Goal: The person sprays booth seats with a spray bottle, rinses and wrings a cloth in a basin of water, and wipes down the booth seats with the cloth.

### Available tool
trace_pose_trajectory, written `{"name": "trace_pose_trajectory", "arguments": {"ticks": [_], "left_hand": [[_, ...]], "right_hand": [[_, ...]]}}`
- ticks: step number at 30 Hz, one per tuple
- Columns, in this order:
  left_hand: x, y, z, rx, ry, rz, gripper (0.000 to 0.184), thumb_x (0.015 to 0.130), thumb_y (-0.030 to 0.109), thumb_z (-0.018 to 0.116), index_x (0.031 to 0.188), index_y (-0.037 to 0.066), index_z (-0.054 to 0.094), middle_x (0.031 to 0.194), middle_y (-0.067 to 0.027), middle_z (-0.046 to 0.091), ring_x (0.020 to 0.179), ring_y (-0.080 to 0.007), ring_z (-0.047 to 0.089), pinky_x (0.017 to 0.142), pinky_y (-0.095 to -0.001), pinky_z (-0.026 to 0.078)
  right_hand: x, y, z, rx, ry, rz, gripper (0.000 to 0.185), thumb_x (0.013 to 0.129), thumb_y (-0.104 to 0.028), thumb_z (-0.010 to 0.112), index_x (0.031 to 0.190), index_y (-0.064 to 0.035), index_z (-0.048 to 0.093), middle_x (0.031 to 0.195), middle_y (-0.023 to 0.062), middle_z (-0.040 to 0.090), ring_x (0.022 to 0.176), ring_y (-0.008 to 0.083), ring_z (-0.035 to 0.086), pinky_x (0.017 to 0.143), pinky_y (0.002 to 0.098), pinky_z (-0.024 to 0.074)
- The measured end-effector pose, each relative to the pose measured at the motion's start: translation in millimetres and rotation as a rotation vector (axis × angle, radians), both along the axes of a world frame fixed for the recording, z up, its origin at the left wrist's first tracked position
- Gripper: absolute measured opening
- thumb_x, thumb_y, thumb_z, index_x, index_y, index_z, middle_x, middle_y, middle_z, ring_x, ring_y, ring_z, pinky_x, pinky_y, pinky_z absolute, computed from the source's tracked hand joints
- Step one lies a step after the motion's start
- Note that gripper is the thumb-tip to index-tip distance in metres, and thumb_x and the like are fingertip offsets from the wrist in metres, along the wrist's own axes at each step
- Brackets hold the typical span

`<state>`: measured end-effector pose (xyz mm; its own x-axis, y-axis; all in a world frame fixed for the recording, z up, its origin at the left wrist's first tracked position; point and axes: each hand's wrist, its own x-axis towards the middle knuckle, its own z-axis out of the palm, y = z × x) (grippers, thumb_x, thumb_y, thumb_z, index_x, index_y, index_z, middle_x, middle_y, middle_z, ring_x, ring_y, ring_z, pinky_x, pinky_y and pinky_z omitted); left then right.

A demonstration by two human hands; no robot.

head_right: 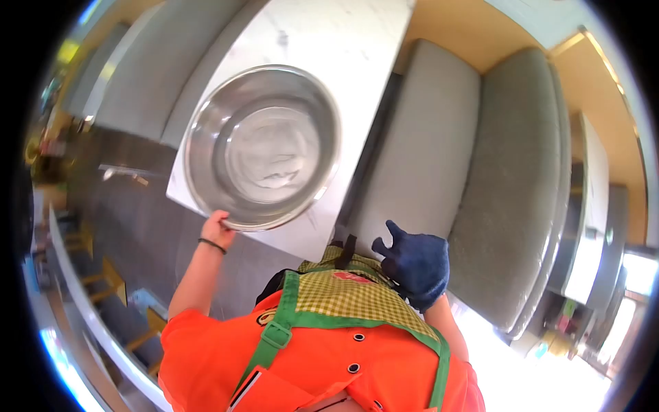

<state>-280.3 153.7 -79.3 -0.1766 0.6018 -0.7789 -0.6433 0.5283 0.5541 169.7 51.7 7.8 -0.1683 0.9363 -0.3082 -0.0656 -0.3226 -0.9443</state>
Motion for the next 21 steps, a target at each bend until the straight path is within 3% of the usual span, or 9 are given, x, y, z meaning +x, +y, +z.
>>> {"name": "trace_pose_trajectory", "arguments": {"ticks": [4,7,11,14,17,19,21], "left_hand": [[-19.6,61.8,1.3,0.136,-0.03,-0.147,0.033,0.07,0.004,0.049,0.102,-0.003,0.049,0.104,-0.0132,0.055,0.101,-0.0286,0.052,0.092,-0.0424,0.041],[-50.0,102.1,-13.7,0.146,-0.036,-0.176,0.027,0.071,0.004,0.05,0.097,-0.001,0.05,0.099,-0.012,0.056,0.095,-0.0288,0.054,0.084,-0.0437,0.045],[-64.9,136.4,-17.7,0.085,0.019,-0.119,0.017,0.072,0.003,0.05,0.089,0.001,0.051,0.091,-0.0103,0.057,0.089,-0.0245,0.055,0.079,-0.0364,0.048],[-53.6,138.0,-6.7,0.122,-0.003,-0.179,0.024,0.077,0.01,0.054,0.098,0.0,0.051,0.1,-0.0117,0.055,0.09,-0.0233,0.055,0.077,-0.0344,0.049],[-1.3,102.9,17.2,0.241,-0.007,-0.045,0.039,0.081,0.022,0.058,0.111,-0.001,0.047,0.111,-0.0119,0.051,0.094,-0.0233,0.053,0.079,-0.0347,0.048],[30.9,69.5,21.7,0.076,-0.057,0.014,0.052,0.083,0.035,0.056,0.12,0.002,0.042,0.119,-0.0112,0.047,0.098,-0.0225,0.051,0.079,-0.0334,0.046],[73.1,36.0,22.1,0.038,0.032,-0.292,0.047,0.084,0.035,0.053,0.118,0.003,0.045,0.117,-0.0116,0.048,0.097,-0.0227,0.051,0.076,-0.0308,0.045]], "right_hand": [[24.9,-19.5,12.6,-0.021,0.053,-0.343,0.049,0.069,-0.029,0.06,0.106,-0.0033,0.04,0.103,0.0169,0.042,0.095,0.0311,0.04,0.082,0.037,0.0321],[49.0,-35.7,29.3,0.015,0.087,-0.624,0.052,0.07,-0.031,0.06,0.109,-0.0031,0.038,0.106,0.0175,0.041,0.099,0.0314,0.04,0.085,0.0371,0.0316],[96.1,-61.6,63.4,0.129,0.003,-0.922,0.056,0.072,-0.032,0.06,0.114,-0.0029,0.037,0.111,0.0185,0.041,0.103,0.0319,0.039,0.088,0.0371,0.031],[146.9,-79.9,96.3,0.229,-0.191,-1.064,0.059,0.073,-0.033,0.06,0.117,-0.0027,0.035,0.115,0.0191,0.04,0.106,0.0323,0.039,0.091,0.0371,0.0306],[201.1,-88.0,122.0,0.275,-0.485,-1.098,0.062,0.074,-0.035,0.06,0.121,-0.0025,0.034,0.118,0.0198,0.04,0.109,0.0326,0.038,0.093,0.0372,0.0301],[240.3,-85.3,129.8,0.262,-0.727,-1.042,0.064,0.075,-0.035,0.06,0.123,-0.0024,0.033,0.121,0.0203,0.039,0.111,0.0329,0.038,0.095,0.0372,0.0298],[280.0,-76.8,120.5,0.215,-1.009,-0.911,0.066,0.075,-0.036,0.06,0.126,-0.0023,0.033,0.123,0.0208,0.039,0.114,0.0331,0.038,0.097,0.0372,0.0295]]}}
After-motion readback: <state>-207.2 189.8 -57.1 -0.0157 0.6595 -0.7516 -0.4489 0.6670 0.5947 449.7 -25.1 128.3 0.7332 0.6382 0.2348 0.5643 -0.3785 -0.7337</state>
